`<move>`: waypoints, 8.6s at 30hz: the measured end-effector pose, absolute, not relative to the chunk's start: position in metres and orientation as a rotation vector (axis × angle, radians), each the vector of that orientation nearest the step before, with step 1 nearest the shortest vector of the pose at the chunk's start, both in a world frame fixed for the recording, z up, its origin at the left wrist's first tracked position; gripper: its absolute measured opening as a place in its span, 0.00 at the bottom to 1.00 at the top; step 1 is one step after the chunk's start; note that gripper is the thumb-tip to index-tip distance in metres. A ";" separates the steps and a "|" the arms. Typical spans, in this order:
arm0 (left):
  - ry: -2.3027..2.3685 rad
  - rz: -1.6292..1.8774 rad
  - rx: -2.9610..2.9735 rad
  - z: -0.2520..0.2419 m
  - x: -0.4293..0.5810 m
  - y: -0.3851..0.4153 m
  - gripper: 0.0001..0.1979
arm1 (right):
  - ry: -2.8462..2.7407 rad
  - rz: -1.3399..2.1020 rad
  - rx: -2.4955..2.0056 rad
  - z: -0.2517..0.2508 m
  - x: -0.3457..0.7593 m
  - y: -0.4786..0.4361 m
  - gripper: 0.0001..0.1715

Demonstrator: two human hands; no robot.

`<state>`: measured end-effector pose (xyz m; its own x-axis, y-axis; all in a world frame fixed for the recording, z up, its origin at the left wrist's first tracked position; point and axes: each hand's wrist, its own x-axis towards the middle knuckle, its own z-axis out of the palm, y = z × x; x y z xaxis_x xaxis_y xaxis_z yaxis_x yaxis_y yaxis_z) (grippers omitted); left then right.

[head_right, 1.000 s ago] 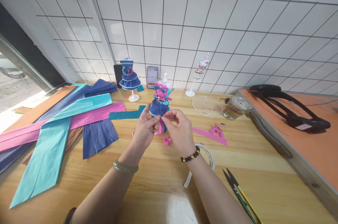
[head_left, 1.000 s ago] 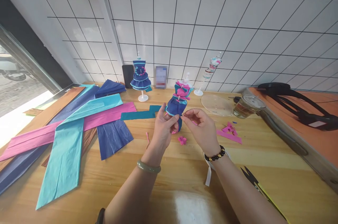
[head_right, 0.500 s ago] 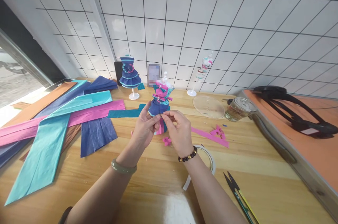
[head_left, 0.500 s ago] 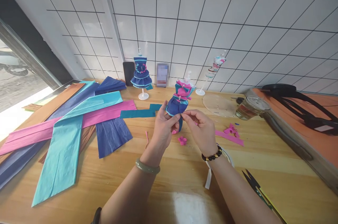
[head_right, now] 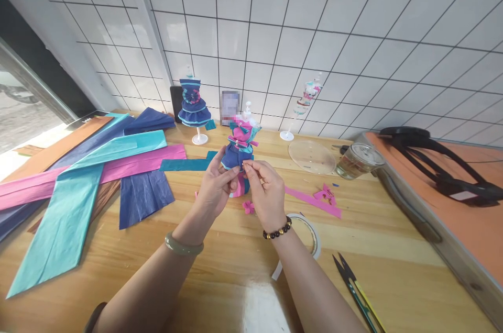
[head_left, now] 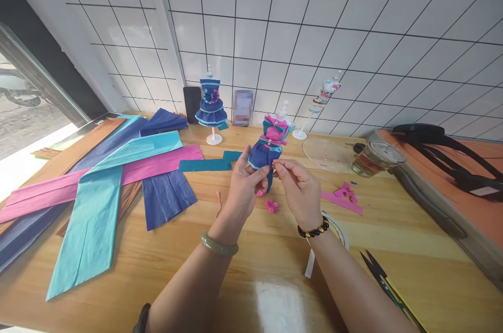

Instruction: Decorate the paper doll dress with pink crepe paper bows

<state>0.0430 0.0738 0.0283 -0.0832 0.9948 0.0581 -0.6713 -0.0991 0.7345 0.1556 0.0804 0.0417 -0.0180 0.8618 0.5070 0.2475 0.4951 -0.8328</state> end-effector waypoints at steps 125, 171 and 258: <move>0.777 1.700 0.719 0.024 0.047 0.080 0.36 | -2.311 0.902 -1.712 0.008 0.191 0.106 0.20; 0.808 1.850 0.535 0.017 0.043 0.076 0.23 | -2.518 0.888 -1.644 0.026 0.188 0.093 0.18; 0.801 1.770 0.603 0.034 0.062 0.068 0.47 | -1.151 1.215 -0.777 0.058 0.161 0.091 0.22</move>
<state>0.0618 0.0681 0.0343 -0.3199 0.9472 0.0211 -0.6093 -0.2227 0.7610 0.1606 0.0915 0.0579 -0.0462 0.9676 0.2481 -0.3000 0.2235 -0.9274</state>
